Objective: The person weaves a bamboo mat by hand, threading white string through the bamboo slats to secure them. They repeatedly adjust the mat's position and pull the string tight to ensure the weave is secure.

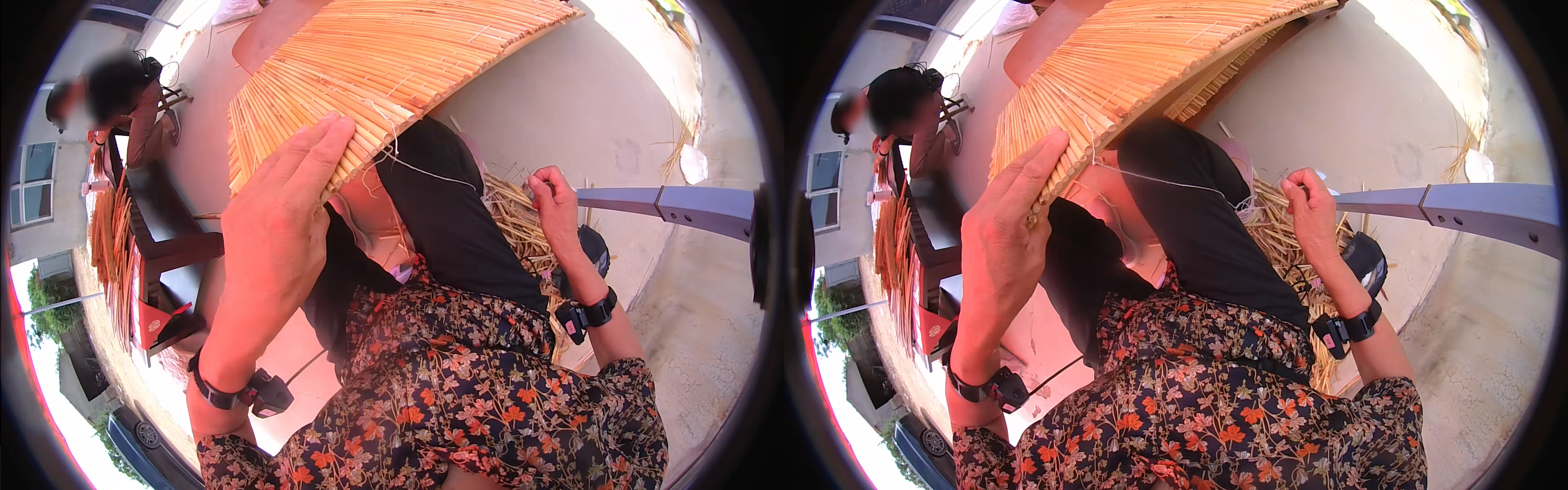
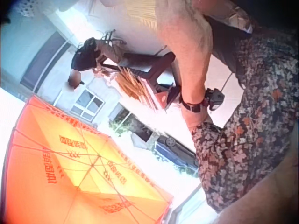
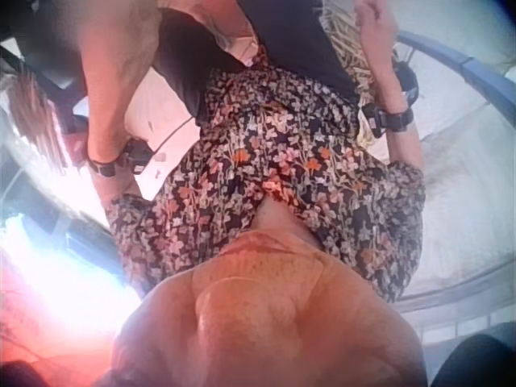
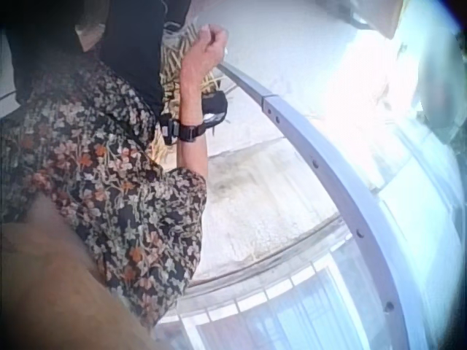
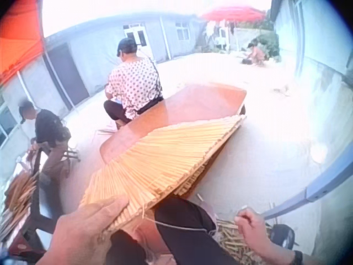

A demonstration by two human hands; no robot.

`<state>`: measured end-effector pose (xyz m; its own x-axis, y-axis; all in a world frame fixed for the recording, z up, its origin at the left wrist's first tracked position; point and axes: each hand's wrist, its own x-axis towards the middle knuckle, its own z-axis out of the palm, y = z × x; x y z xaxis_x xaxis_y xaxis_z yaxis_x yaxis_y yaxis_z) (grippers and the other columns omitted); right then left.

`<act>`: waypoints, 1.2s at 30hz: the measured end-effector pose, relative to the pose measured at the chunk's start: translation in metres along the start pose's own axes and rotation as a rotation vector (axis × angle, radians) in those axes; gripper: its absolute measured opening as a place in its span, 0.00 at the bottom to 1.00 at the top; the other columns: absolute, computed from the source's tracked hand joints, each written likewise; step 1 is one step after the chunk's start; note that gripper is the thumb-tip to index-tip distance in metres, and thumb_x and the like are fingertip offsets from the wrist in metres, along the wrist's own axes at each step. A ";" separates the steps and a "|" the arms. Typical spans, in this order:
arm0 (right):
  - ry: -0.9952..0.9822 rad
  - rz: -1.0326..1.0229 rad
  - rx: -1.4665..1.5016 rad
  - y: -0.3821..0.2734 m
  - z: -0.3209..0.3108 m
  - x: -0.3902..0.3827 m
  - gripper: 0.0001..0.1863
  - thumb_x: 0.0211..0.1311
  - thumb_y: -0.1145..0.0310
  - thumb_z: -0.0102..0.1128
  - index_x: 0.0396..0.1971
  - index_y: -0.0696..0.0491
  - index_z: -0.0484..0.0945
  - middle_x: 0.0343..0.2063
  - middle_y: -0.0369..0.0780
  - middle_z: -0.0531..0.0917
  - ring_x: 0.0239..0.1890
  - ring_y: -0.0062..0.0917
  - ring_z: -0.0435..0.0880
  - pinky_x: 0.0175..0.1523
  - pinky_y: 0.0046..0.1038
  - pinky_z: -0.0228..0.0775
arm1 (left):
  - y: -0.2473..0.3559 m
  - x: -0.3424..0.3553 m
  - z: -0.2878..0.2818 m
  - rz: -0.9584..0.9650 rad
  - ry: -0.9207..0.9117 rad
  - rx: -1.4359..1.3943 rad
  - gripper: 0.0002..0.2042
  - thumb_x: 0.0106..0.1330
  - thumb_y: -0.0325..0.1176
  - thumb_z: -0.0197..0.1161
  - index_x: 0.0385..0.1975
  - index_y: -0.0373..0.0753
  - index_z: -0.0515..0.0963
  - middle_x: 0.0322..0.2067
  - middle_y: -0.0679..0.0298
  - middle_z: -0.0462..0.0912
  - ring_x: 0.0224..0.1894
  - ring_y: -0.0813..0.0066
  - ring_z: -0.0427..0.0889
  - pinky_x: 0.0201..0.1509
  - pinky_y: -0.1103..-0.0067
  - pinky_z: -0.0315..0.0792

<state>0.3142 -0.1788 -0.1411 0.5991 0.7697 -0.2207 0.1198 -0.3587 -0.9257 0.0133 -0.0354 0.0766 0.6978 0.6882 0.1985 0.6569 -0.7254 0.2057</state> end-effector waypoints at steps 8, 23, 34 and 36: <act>-0.386 -0.566 0.746 -0.200 0.054 -0.030 0.06 0.68 0.74 0.71 0.33 0.59 0.84 0.27 0.29 0.81 0.26 0.07 0.71 0.31 0.14 0.61 | -0.021 0.051 -0.114 -0.284 -0.189 -0.254 0.33 0.63 0.13 0.59 0.71 0.41 0.76 0.54 0.62 0.87 0.52 0.80 0.82 0.58 0.79 0.75; -0.498 -0.615 1.063 -0.309 0.165 0.000 0.05 0.74 0.71 0.66 0.39 0.57 0.81 0.26 0.26 0.79 0.27 0.07 0.71 0.31 0.15 0.64 | -0.062 0.101 -0.194 -0.343 -0.275 -0.445 0.34 0.61 0.20 0.68 0.71 0.31 0.71 0.57 0.64 0.83 0.57 0.80 0.80 0.66 0.77 0.74; -0.465 -0.606 1.019 -0.312 0.158 -0.004 0.06 0.72 0.73 0.67 0.37 0.60 0.86 0.26 0.26 0.81 0.30 0.06 0.71 0.32 0.15 0.63 | -0.052 0.096 -0.192 -0.378 -0.288 -0.460 0.34 0.60 0.20 0.69 0.71 0.30 0.73 0.59 0.65 0.82 0.59 0.80 0.79 0.68 0.78 0.72; -0.409 -0.635 1.000 -0.312 0.160 -0.007 0.06 0.72 0.73 0.67 0.39 0.60 0.86 0.27 0.26 0.81 0.29 0.06 0.71 0.32 0.15 0.62 | -0.050 0.095 -0.191 -0.376 -0.291 -0.446 0.33 0.60 0.19 0.69 0.70 0.31 0.73 0.58 0.65 0.82 0.59 0.80 0.79 0.68 0.78 0.71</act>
<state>0.1464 0.0125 0.1004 0.3445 0.8314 0.4360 -0.4630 0.5545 -0.6915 -0.0079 0.0692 0.2680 0.5333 0.8169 -0.2197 0.7336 -0.3173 0.6010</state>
